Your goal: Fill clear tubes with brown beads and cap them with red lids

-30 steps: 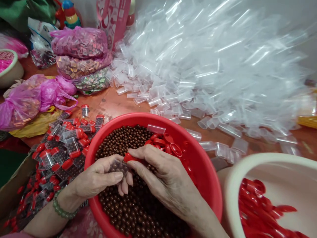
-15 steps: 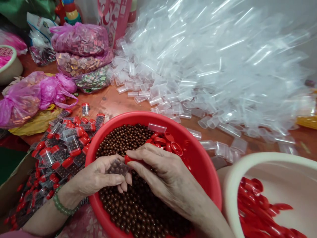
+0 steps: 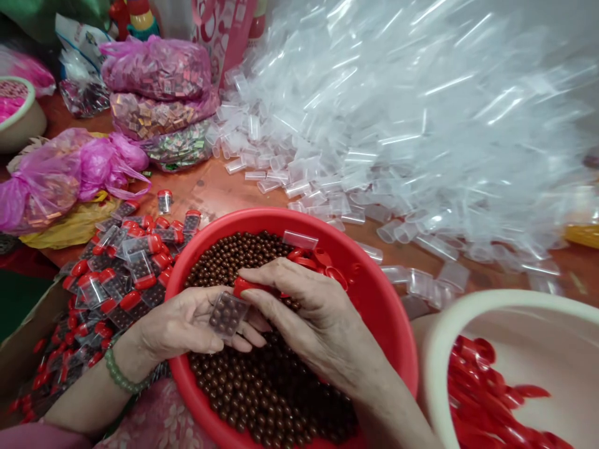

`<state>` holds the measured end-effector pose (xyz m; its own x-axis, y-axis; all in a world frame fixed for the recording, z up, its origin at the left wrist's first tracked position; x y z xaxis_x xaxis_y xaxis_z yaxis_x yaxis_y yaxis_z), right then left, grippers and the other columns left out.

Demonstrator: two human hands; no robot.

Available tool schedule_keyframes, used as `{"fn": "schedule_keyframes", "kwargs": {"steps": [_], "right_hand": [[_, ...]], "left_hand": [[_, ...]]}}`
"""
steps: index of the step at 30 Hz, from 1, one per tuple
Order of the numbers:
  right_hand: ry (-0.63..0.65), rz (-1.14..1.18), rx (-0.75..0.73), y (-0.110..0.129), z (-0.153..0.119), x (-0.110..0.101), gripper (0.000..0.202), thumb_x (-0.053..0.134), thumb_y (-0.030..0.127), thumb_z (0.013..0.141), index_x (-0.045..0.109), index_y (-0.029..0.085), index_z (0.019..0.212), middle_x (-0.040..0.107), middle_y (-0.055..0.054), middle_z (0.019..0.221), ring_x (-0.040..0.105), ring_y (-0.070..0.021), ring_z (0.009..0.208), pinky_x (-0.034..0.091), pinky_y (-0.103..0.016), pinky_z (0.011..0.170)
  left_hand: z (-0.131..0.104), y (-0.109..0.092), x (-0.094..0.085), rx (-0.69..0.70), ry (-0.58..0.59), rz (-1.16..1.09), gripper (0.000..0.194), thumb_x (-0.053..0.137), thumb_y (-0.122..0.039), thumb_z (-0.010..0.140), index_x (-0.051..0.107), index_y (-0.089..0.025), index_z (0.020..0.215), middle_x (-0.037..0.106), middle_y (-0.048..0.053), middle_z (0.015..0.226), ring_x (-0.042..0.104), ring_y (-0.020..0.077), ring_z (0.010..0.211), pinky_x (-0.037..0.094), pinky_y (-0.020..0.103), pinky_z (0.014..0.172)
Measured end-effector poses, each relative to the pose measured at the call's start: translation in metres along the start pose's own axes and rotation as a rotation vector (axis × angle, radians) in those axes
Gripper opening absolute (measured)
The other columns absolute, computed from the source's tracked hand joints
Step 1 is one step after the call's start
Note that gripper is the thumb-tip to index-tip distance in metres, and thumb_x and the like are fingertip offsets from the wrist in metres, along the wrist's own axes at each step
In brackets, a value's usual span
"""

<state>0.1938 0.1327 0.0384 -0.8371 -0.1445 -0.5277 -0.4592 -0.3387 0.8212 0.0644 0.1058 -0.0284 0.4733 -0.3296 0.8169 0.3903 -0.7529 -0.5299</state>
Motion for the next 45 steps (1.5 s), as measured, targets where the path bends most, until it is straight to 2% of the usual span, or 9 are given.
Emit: {"fn": "schedule_keyframes", "kwargs": {"steps": [7, 14, 20, 23, 27, 29, 32, 37, 45], "right_hand": [[-0.059, 0.133, 0.09, -0.004, -0.003, 0.01, 0.015, 0.066, 0.023, 0.086, 0.072, 0.027, 0.099, 0.071, 0.0, 0.085, 0.066, -0.0131, 0.074, 0.054, -0.023, 0.065], [-0.131, 0.113, 0.066, 0.003, -0.007, 0.017, 0.017, 0.064, 0.02, 0.086, 0.071, 0.024, 0.101, 0.074, -0.001, 0.088, 0.069, -0.014, 0.076, 0.057, -0.025, 0.069], [-0.109, 0.051, 0.026, -0.001, -0.015, 0.018, 0.015, 0.06, 0.019, 0.089, 0.067, 0.024, 0.102, 0.07, 0.0, 0.082, 0.066, -0.0124, 0.069, 0.055, -0.023, 0.063], [-0.089, -0.107, -0.077, 0.006, -0.018, 0.019, 0.016, 0.06, 0.023, 0.09, 0.062, 0.023, 0.106, 0.069, -0.003, 0.089, 0.067, -0.0156, 0.077, 0.056, -0.027, 0.067], [-0.05, -0.396, -0.219, 0.012, -0.025, 0.031, 0.057, 0.064, 0.053, 0.082, 0.05, 0.015, 0.122, 0.065, -0.015, 0.101, 0.065, -0.0274, 0.09, 0.057, -0.041, 0.072], [-0.053, -0.481, -0.248, 0.012, -0.027, 0.037, 0.068, 0.062, 0.056, 0.082, 0.043, 0.012, 0.131, 0.063, -0.018, 0.104, 0.064, -0.0314, 0.093, 0.056, -0.047, 0.075], [-0.064, -0.547, -0.276, 0.01, -0.029, 0.044, 0.069, 0.06, 0.047, 0.085, 0.035, 0.011, 0.139, 0.062, -0.02, 0.108, 0.062, -0.0331, 0.096, 0.054, -0.05, 0.076], [-0.11, -0.62, -0.338, 0.013, -0.028, 0.046, 0.063, 0.058, 0.032, 0.083, 0.038, 0.008, 0.138, 0.063, -0.019, 0.103, 0.062, -0.0311, 0.089, 0.053, -0.046, 0.072], [-0.127, -0.632, -0.415, 0.02, -0.027, 0.043, 0.064, 0.06, 0.027, 0.078, 0.04, 0.01, 0.136, 0.064, -0.016, 0.097, 0.061, -0.0285, 0.081, 0.05, -0.043, 0.069]], "left_hand": [[-0.001, -0.002, 0.003, 0.001, 0.076, -0.113, 0.056, 0.068, -0.007, 0.059, 0.064, -0.011, 0.115, 0.074, 0.013, 0.1, 0.07, 0.024, 0.098, 0.051, 0.035, 0.091], [-0.001, 0.002, 0.003, -0.051, 0.063, -0.085, 0.033, 0.073, -0.015, 0.072, 0.068, -0.011, 0.105, 0.074, 0.01, 0.091, 0.071, 0.0188, 0.09, 0.051, 0.031, 0.089], [-0.001, 0.006, -0.003, -0.036, -0.045, -0.014, 0.035, 0.079, -0.033, 0.074, 0.068, -0.011, 0.099, 0.069, 0.008, 0.088, 0.068, 0.0142, 0.08, 0.052, 0.026, 0.08], [0.0, 0.005, -0.004, 0.013, -0.08, 0.019, 0.038, 0.08, -0.037, 0.073, 0.067, -0.011, 0.097, 0.067, 0.006, 0.086, 0.066, 0.0127, 0.077, 0.051, 0.024, 0.078], [0.002, 0.004, -0.002, 0.086, -0.094, 0.04, 0.035, 0.076, -0.039, 0.076, 0.068, -0.01, 0.096, 0.067, 0.007, 0.083, 0.064, 0.0119, 0.075, 0.049, 0.022, 0.076], [0.003, 0.006, -0.001, 0.092, -0.098, 0.01, 0.036, 0.075, -0.039, 0.077, 0.069, -0.01, 0.098, 0.068, 0.008, 0.084, 0.065, 0.0137, 0.074, 0.049, 0.024, 0.076], [0.004, 0.005, -0.002, 0.13, -0.132, -0.004, 0.035, 0.075, -0.038, 0.076, 0.069, -0.012, 0.099, 0.069, 0.008, 0.088, 0.063, 0.0136, 0.076, 0.047, 0.023, 0.073], [0.004, -0.002, -0.001, 0.169, -0.156, 0.147, 0.036, 0.074, -0.045, 0.076, 0.07, -0.012, 0.089, 0.064, 0.003, 0.076, 0.054, 0.0099, 0.067, 0.043, 0.021, 0.068], [0.003, -0.004, 0.0, 0.15, -0.157, 0.223, 0.038, 0.072, -0.05, 0.077, 0.068, -0.013, 0.083, 0.058, 0.0, 0.071, 0.05, 0.0093, 0.064, 0.042, 0.021, 0.064]]}}
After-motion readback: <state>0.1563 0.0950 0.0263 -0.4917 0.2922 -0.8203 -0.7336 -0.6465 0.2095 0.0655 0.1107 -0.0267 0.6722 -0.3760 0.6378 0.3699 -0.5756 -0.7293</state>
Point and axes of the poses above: each hand's wrist, its own z-axis towards the middle knuckle, its own x-axis out of the palm, y = z × x, the point moved 6 cm from there along z, towards the middle knuckle
